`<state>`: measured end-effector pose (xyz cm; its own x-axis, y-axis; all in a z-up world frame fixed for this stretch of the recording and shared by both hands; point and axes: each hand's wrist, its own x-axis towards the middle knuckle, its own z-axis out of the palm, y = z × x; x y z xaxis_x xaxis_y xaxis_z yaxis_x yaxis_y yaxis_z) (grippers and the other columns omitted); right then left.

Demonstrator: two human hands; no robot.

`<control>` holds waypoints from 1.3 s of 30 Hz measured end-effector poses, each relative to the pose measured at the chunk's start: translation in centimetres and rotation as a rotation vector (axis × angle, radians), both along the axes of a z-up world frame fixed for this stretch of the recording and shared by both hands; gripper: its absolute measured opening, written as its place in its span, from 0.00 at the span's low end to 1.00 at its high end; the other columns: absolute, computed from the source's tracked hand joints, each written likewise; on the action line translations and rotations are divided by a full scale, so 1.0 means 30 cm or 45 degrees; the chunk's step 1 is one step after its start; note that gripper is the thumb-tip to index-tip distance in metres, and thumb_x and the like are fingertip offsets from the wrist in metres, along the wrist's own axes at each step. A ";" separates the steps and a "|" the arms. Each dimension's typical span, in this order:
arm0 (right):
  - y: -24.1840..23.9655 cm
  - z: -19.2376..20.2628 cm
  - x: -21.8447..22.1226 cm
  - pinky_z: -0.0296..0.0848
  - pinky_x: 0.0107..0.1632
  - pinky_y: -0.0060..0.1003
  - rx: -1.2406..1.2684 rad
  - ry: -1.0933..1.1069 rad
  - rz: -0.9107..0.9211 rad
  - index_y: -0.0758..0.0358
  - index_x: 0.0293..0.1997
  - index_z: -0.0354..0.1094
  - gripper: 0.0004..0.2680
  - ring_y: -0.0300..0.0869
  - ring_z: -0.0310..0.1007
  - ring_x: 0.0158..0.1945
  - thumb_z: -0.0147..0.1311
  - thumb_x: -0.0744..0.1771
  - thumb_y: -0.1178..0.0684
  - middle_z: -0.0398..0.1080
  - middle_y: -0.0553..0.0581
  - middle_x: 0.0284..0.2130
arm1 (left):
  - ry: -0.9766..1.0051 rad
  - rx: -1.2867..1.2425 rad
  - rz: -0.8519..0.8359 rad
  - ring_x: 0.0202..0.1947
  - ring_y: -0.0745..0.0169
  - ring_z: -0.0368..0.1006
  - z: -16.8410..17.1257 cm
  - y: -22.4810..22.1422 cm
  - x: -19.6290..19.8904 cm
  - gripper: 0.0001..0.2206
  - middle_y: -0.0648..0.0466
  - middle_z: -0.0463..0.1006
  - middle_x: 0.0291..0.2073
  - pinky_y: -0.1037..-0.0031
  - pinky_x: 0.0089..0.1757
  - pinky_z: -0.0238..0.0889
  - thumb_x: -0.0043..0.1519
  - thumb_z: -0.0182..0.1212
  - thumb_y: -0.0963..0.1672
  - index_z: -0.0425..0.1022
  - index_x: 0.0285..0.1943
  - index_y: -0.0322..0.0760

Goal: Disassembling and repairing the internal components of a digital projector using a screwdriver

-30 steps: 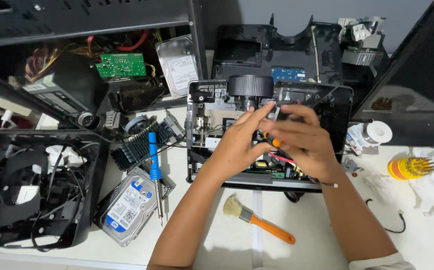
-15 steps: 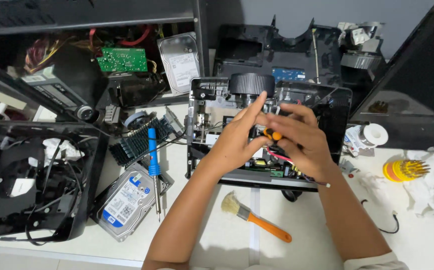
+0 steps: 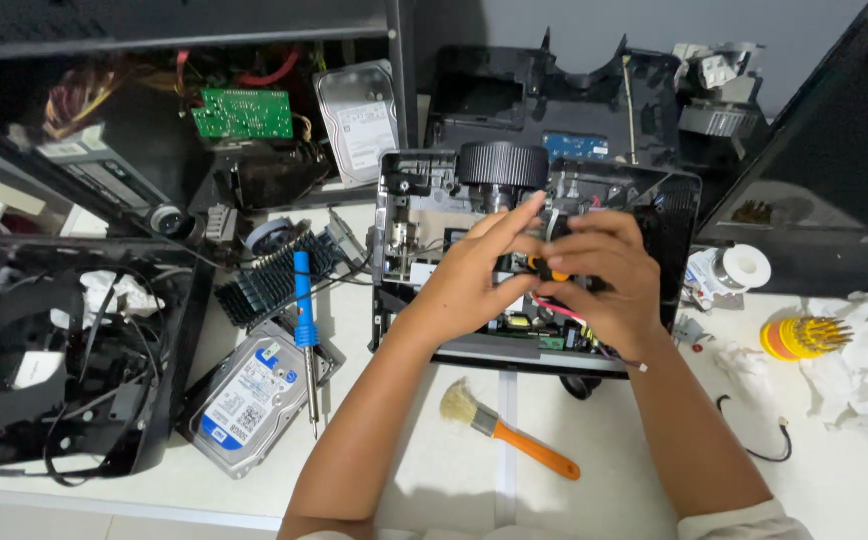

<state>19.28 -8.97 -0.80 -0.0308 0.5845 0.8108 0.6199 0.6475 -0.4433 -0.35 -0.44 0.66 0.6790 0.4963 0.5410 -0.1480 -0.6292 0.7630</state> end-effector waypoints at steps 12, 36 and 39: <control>-0.006 0.010 -0.006 0.61 0.66 0.43 -0.130 -0.023 0.101 0.60 0.48 0.79 0.10 0.54 0.70 0.59 0.57 0.68 0.47 0.80 0.53 0.44 | 0.027 0.069 0.115 0.57 0.51 0.75 -0.047 0.005 0.041 0.38 0.52 0.85 0.44 0.53 0.69 0.51 0.54 0.73 0.37 0.60 0.76 0.34; -0.002 -0.059 0.026 0.63 0.64 0.42 -0.133 0.023 0.041 0.58 0.41 0.80 0.10 0.50 0.68 0.55 0.68 0.63 0.46 0.80 0.52 0.41 | -0.523 -0.261 0.392 0.70 0.49 0.63 0.042 0.076 -0.112 0.29 0.45 0.77 0.61 0.51 0.69 0.49 0.65 0.49 0.33 0.55 0.78 0.33; -0.001 -0.048 0.039 0.59 0.69 0.44 -0.110 -0.034 0.091 0.58 0.42 0.79 0.09 0.52 0.67 0.62 0.66 0.64 0.47 0.80 0.52 0.45 | -0.165 0.166 0.780 0.65 0.46 0.67 -0.002 0.171 -0.200 0.20 0.50 0.80 0.56 0.53 0.68 0.49 0.64 0.60 0.37 0.72 0.68 0.35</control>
<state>20.44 -9.00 -2.22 -0.0962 0.6475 0.7560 0.5859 0.6508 -0.4829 -6.35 4.69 0.58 0.2176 0.6981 0.6821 0.1821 -0.7156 0.6743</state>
